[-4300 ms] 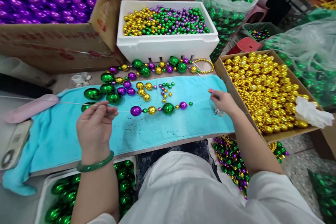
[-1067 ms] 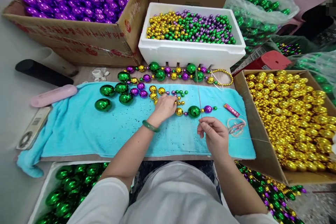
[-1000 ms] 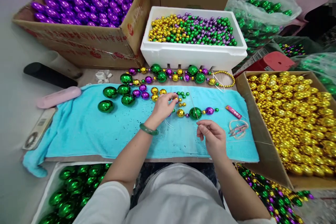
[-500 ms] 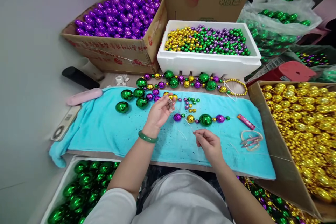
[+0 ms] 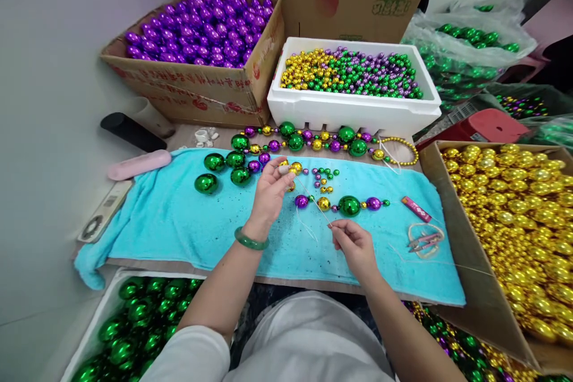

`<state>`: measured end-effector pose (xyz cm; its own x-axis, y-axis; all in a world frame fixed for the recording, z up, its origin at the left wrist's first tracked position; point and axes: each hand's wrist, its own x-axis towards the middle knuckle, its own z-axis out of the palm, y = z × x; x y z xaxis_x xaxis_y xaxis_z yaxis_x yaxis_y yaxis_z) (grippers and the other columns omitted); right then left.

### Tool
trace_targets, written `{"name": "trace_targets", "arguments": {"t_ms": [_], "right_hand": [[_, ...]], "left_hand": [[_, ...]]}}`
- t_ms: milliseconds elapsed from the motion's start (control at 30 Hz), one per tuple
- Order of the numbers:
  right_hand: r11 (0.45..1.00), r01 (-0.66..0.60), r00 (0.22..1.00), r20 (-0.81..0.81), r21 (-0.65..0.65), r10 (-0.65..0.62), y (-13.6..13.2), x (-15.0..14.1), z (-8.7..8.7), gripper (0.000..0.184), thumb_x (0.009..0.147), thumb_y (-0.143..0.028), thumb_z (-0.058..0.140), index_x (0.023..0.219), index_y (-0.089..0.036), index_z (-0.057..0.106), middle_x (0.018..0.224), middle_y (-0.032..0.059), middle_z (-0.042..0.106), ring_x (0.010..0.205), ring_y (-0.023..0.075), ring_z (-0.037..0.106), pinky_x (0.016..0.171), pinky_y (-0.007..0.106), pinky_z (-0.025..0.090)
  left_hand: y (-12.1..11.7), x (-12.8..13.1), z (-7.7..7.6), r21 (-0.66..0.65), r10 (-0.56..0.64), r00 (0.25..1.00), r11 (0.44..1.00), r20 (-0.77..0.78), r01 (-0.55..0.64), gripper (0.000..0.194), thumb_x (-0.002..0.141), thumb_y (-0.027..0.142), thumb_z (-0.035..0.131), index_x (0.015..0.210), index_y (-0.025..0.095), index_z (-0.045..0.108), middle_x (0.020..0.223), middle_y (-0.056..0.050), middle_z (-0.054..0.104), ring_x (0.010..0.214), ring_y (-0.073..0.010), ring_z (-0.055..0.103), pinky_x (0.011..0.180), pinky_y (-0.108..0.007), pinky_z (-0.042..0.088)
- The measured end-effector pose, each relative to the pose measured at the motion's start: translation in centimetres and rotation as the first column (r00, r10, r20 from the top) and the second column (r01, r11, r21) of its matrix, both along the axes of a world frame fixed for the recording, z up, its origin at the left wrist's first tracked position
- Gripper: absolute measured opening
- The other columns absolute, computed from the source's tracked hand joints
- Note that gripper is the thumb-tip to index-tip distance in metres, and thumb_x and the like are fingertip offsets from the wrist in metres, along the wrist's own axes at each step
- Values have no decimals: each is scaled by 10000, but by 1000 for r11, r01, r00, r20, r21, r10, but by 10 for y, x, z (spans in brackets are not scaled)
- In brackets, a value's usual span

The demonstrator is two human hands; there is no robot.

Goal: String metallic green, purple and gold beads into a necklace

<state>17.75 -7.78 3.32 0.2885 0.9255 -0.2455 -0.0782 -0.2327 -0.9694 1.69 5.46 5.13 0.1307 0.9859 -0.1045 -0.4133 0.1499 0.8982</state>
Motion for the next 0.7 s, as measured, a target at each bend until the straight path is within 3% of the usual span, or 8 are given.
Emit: {"name": "trace_targets", "arguments": {"t_ms": [133,233,300,367,433,500,600,700], "right_hand": [[999,18,999,-39,43,-16,4,-1,1,232,741,-405,676,775,-177,651,531,-21,551,469,106,493,417,223,378],[995,57,997,-53,78,-53,5,2,2,236,753,-406,686,782,-176,642,548,-17,563,478,105,499,415,218,368],[995,69,996,-59,77,-65,4,5,1,244,750,-408,701,783,-174,639,554,-16,566,476,104,498,408,214,362],[995,72,996,-61,71,-68,3,7,0,254,751,-411,712,791,-170,642,563,-12,570,478,104,496,404,213,363],[995,73,996,-61,73,-69,2,8,-2,264,752,-417,719,795,-167,646,564,-12,566,473,102,487,403,214,368],[995,68,996,-61,75,-64,3,7,-3,272,751,-422,727,799,-165,651,561,-12,562,474,103,484,403,215,374],[996,50,997,-59,69,-46,4,4,-5,275,747,-425,733,799,-165,658,562,-8,564,482,108,493,405,216,374],[998,31,999,-46,58,-28,5,0,-4,271,746,-426,727,796,-168,662,563,-6,566,480,110,494,405,219,368]], "left_hand": [[-1,-4,-7,123,-82,970,986,-227,112,356,745,285,727,1084,209,652,948,-40,687,848,-146,621,709,-254,492],[15,-25,-18,255,201,861,963,-468,-86,199,819,316,650,976,201,690,968,-53,685,852,-160,618,776,-290,492],[29,-47,-24,371,394,667,910,-633,-184,184,844,293,616,980,194,691,1002,-71,668,896,-191,615,841,-336,489],[39,-68,-27,464,495,395,868,-774,-178,213,849,271,606,1022,178,686,1068,-111,638,1010,-255,592,934,-410,461],[44,-84,-28,464,477,155,879,-865,-111,265,829,275,633,1063,161,682,1118,-153,606,1118,-326,546,1006,-484,409],[45,-94,-30,384,385,25,923,-923,-42,335,793,303,681,1093,153,678,1126,-179,592,1150,-378,525,1024,-529,384],[42,-98,-35,279,279,5,960,-960,-1,423,757,326,720,1140,159,659,1137,-188,589,1121,-397,549,1001,-547,404],[39,-99,-40,272,282,154,959,-947,-82,462,711,289,744,1148,177,642,1166,-168,593,1124,-369,564,998,-522,426]]}}
